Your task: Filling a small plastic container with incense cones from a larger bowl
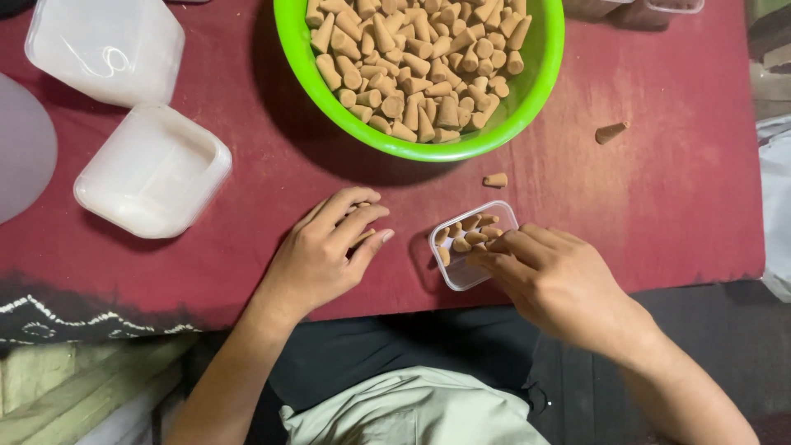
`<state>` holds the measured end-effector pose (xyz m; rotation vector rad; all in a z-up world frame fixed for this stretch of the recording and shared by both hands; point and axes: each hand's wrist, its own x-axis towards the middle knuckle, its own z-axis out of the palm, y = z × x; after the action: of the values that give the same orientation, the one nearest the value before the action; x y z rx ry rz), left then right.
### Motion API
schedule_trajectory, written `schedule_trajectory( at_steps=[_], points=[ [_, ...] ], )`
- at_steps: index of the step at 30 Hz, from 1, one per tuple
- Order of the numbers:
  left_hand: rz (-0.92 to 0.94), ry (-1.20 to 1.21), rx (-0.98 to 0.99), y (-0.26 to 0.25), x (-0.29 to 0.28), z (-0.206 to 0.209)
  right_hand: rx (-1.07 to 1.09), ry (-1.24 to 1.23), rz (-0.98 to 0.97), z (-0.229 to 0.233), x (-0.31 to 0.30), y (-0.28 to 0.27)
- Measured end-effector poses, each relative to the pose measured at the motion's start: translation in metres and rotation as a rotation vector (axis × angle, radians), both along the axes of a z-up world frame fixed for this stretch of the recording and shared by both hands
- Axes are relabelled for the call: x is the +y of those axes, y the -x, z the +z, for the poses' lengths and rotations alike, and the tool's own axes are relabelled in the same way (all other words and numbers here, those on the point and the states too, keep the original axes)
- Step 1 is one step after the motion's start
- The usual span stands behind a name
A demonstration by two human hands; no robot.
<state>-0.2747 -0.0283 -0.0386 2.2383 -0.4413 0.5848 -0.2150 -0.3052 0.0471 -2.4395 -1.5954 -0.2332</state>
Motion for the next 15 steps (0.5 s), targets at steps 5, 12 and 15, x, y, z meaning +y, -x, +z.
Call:
schedule_trajectory(
  at_steps=[5, 12, 15],
  points=[
    [0.018, -0.008, 0.007, -0.001, 0.001, 0.010, -0.016, 0.105, -0.017, 0.011, 0.010, -0.001],
    [0.029, 0.025, -0.010, 0.001, 0.001, -0.004, 0.032, 0.102, -0.073, 0.014, -0.004, -0.004],
    [0.035, 0.014, -0.014, 0.001, 0.001, -0.004, -0.008, 0.130, -0.080, 0.027, 0.010, 0.004]
  ],
)
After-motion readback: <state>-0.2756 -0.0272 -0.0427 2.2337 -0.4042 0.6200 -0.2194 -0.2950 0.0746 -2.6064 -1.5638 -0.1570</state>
